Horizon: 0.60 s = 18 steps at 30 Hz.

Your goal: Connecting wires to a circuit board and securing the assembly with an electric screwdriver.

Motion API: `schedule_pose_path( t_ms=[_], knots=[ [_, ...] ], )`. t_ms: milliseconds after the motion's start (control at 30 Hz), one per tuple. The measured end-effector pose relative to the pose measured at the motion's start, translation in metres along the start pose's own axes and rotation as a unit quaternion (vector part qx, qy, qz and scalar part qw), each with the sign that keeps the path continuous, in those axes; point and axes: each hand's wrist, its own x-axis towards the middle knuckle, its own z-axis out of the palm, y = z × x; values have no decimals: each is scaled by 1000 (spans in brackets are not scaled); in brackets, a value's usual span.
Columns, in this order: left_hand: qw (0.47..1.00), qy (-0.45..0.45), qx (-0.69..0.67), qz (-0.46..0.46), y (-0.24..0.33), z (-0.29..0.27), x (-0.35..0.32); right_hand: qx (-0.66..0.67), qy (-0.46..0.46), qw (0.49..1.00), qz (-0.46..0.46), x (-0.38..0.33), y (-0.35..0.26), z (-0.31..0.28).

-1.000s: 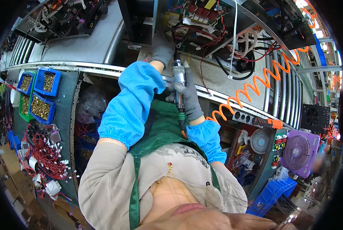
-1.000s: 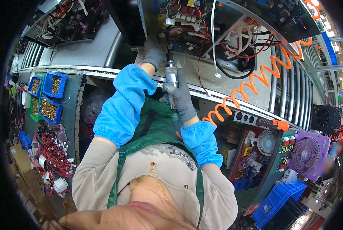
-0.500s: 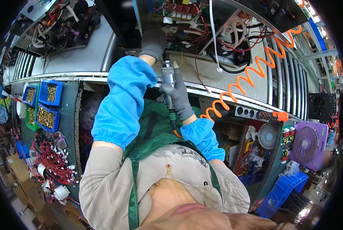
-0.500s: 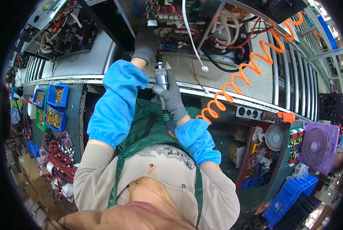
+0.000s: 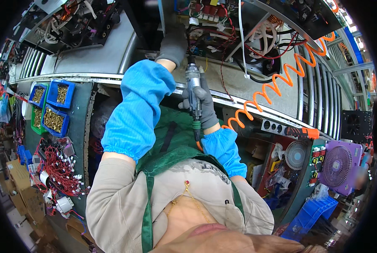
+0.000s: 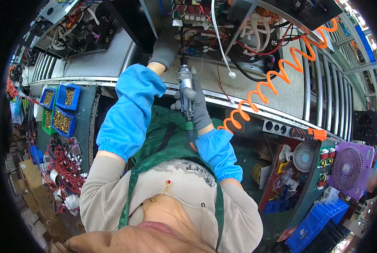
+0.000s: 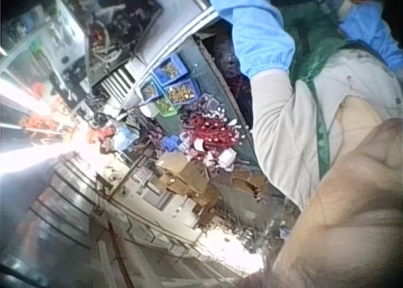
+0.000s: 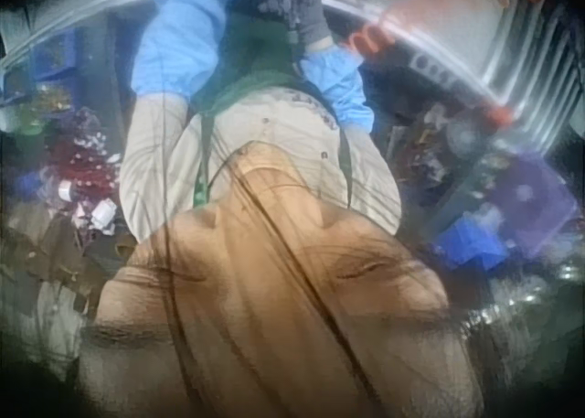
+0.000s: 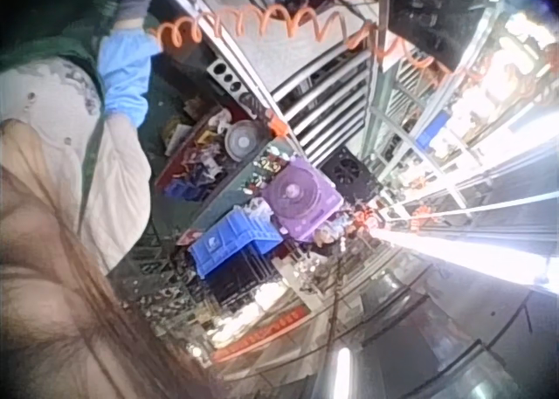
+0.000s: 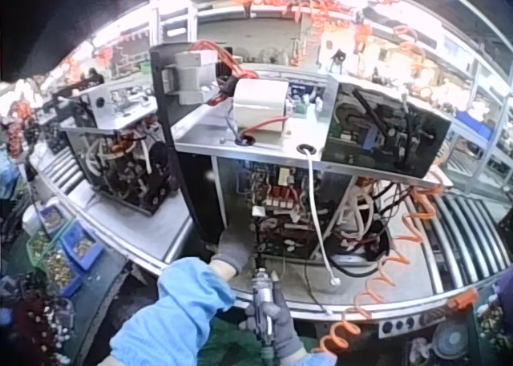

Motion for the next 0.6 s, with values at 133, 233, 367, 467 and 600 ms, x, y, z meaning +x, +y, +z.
schedule_pose_path(
  t_ms=[133,233,367,467,600],
  knots=[
    [998,12,12,-57,11,-4,2,-100,72,992,-29,3,6,24],
    [998,18,2,-64,17,-5,6,-97,80,991,-51,6,11,36],
    [998,-3,-25,-64,23,-10,6,-169,114,975,-88,10,17,40],
    [995,-48,-31,-78,21,-13,11,-148,112,979,-87,11,18,44],
    [995,-45,-33,-83,17,-7,10,-130,103,985,-48,11,18,44]
  ],
)
